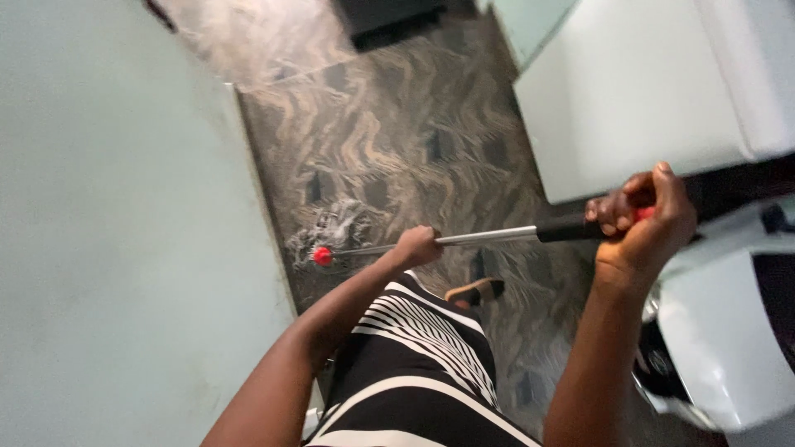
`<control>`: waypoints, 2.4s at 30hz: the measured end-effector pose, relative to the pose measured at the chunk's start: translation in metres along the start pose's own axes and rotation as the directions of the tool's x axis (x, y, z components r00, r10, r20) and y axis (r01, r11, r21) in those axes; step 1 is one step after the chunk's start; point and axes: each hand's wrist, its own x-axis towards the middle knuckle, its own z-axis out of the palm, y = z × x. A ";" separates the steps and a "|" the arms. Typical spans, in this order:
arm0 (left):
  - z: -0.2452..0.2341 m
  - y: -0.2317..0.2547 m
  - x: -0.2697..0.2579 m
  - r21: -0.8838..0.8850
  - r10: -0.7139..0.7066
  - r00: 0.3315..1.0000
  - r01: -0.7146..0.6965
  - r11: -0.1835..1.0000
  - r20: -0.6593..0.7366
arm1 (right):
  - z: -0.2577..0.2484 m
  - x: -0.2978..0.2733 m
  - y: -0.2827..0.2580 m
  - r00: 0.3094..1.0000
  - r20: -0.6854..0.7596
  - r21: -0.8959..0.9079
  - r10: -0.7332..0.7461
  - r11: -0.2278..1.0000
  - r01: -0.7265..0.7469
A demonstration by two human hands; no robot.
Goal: Mopping a tiled floor in a home environment.
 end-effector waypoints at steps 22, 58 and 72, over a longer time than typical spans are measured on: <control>0.083 0.174 0.136 -0.137 0.494 0.827 -0.541 0.830 -0.268 | -0.101 -0.111 -0.068 0.856 0.138 -0.355 -0.498 0.782 0.512; 0.095 0.124 0.082 0.043 0.210 0.963 -0.219 0.975 0.167 | -0.254 -0.041 0.052 0.776 -0.363 -0.166 -0.515 0.855 0.491; 0.082 0.032 0.041 0.121 0.071 0.985 -0.091 0.989 0.156 | -0.174 -0.066 0.073 0.912 -0.390 0.077 -0.126 0.983 0.169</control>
